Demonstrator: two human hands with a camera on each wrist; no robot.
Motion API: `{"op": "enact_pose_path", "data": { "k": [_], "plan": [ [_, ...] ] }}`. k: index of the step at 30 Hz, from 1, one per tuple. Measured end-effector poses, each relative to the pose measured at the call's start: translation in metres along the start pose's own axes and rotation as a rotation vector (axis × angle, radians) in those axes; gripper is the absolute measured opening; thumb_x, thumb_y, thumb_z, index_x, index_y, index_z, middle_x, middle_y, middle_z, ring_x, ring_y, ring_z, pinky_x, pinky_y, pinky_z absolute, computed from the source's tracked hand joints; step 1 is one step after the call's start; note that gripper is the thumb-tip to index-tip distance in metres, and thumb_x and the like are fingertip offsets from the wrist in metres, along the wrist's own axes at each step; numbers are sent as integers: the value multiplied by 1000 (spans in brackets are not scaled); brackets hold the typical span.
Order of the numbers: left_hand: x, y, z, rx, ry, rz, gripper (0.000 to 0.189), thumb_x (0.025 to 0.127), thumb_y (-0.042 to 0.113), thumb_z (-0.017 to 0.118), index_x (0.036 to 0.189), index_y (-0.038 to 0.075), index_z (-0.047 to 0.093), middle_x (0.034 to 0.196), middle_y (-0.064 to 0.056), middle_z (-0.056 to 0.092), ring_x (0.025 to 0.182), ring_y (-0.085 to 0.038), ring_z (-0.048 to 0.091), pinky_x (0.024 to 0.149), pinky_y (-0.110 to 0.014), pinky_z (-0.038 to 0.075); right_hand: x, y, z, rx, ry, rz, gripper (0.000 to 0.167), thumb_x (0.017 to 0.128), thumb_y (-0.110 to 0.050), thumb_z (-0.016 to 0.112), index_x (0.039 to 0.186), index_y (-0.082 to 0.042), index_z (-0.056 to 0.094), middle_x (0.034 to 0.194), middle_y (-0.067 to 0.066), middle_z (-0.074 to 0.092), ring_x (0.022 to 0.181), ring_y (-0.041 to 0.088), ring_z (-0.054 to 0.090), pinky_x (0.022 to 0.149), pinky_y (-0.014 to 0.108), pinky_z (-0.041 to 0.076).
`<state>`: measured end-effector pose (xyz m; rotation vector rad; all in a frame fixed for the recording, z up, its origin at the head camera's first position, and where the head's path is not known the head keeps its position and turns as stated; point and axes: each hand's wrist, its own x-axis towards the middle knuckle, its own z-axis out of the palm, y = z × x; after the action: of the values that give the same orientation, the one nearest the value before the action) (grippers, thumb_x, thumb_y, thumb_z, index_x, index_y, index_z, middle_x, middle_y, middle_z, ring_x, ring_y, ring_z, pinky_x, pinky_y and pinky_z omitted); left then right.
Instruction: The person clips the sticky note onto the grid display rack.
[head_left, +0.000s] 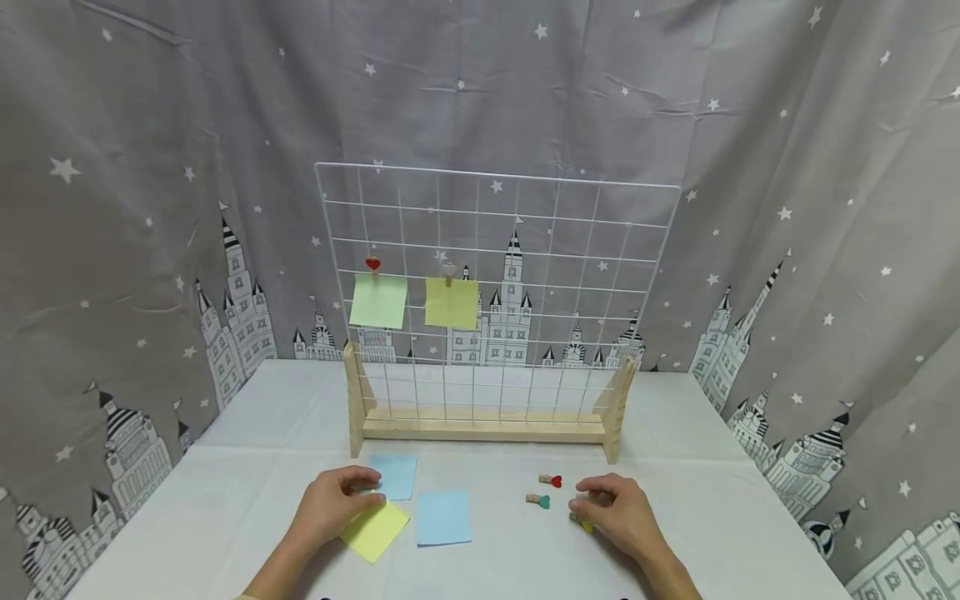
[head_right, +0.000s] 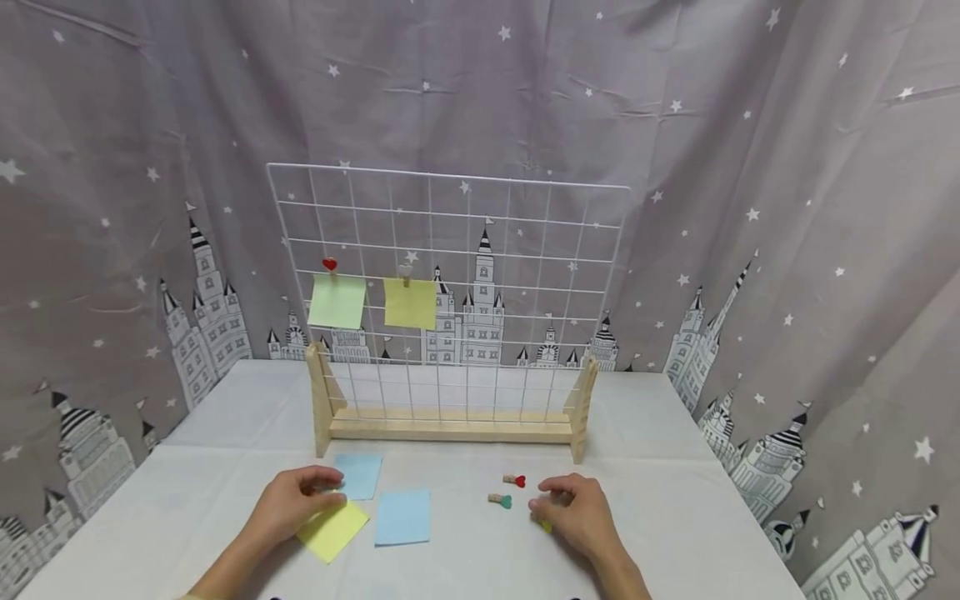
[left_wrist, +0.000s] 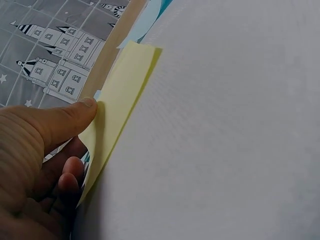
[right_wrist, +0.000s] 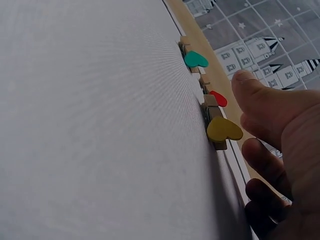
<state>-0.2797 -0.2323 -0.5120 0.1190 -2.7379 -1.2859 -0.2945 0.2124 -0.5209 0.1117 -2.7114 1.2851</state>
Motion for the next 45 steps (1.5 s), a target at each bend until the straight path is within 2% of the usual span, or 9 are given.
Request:
{"op": "enact_pose_path", "data": {
  "k": [6,17,27,32,36,40,43,45],
  "plan": [
    [-1,0,2,17,9,25,34,75,22,92,106,14,79,99,0,79,82,-12,62,74,-30,48,-3,0,-1,-62,-12,-43,22,75,-29,93,92,-22,81,80,-11,66,84,11,51,79,28,43],
    [1,-1,2,19,7,38,29,77,14,90,104,13,79,90,5,75,79,-12,58,69,-27,45,-5,3,-3,-100,-33,6,22,73,-33,94,87,-24,79,84,-9,66,89,12,50,79,28,43],
    [-1,-2,3,24,-1,2,21,79,13,87,99,14,80,83,5,70,75,-12,55,66,-26,42,-6,4,-4,-113,-77,-15,19,73,-32,94,74,-28,75,81,-13,67,97,12,53,93,38,43],
    [-3,-1,2,24,7,28,11,82,11,84,92,13,80,82,4,71,76,-12,57,66,-26,43,-8,4,-5,-88,-83,-35,20,72,-31,94,73,-24,75,80,-11,67,92,11,52,89,33,42],
    [-4,-2,2,41,21,36,7,84,11,83,85,16,79,83,5,73,76,-11,57,67,-25,43,-8,5,-6,-75,-98,-47,21,73,-31,94,72,-23,74,76,-11,66,80,8,51,78,25,41],
    [-3,-3,2,41,26,26,9,84,11,83,84,19,79,83,5,73,77,-11,58,68,-25,44,-7,6,-6,-55,-120,-46,23,73,-32,94,70,-21,74,74,-10,66,71,8,51,68,23,40],
    [-3,-3,1,35,26,22,10,84,10,82,83,19,78,83,5,73,77,-12,59,69,-26,44,-8,7,-6,-41,-132,-35,24,72,-33,94,70,-20,74,75,-8,66,71,8,51,67,23,40],
    [-4,-3,1,31,27,22,10,85,10,81,84,19,78,83,5,73,78,-12,60,70,-26,45,-10,6,-6,-50,-124,-9,24,71,-32,95,69,-21,74,81,-6,64,76,11,51,72,26,40]
  ]
}}
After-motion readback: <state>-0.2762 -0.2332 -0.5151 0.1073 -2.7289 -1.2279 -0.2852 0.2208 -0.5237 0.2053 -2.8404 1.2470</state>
